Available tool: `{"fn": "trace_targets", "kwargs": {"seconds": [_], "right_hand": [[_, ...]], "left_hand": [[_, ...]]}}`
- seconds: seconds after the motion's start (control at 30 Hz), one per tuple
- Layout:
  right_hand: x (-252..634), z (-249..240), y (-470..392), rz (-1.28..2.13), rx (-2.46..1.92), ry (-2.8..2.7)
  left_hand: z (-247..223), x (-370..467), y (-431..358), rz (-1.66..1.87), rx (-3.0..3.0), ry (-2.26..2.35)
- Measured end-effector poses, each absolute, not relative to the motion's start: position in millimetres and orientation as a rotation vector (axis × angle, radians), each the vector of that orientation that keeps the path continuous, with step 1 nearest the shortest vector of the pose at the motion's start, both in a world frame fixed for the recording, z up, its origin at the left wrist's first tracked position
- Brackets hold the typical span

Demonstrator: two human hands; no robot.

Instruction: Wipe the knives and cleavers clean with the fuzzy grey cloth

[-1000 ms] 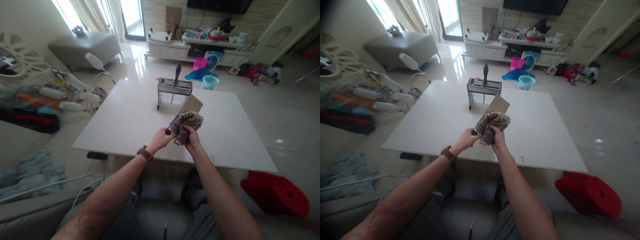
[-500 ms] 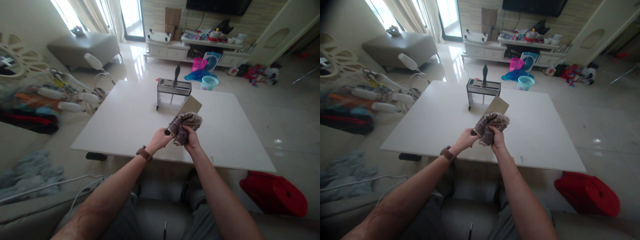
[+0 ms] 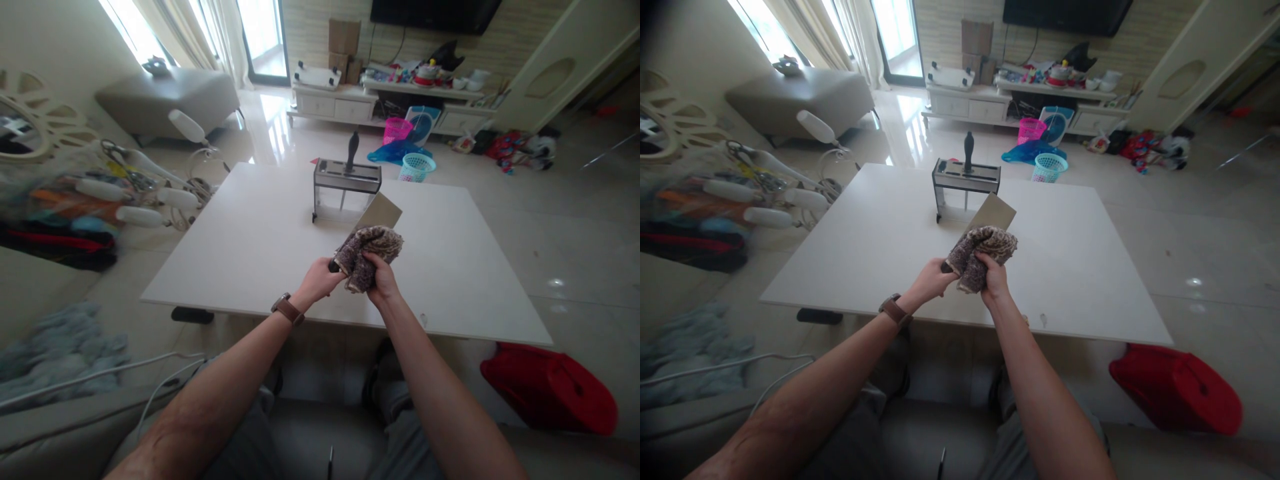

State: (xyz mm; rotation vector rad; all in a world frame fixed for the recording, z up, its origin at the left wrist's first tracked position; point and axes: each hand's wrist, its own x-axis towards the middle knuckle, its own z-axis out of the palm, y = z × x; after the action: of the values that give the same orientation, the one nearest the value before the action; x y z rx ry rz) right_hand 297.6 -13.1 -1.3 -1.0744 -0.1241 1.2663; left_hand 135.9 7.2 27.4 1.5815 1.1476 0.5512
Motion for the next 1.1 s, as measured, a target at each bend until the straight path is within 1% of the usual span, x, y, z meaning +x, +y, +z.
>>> {"fn": "trace_targets", "kwargs": {"seconds": [1.1], "right_hand": [[297.0,1.2,-13.4,1.276,-1.083,-0.096]], "left_hand": [[28.7,136.3,7.2,0.544,1.57,1.156]]}}
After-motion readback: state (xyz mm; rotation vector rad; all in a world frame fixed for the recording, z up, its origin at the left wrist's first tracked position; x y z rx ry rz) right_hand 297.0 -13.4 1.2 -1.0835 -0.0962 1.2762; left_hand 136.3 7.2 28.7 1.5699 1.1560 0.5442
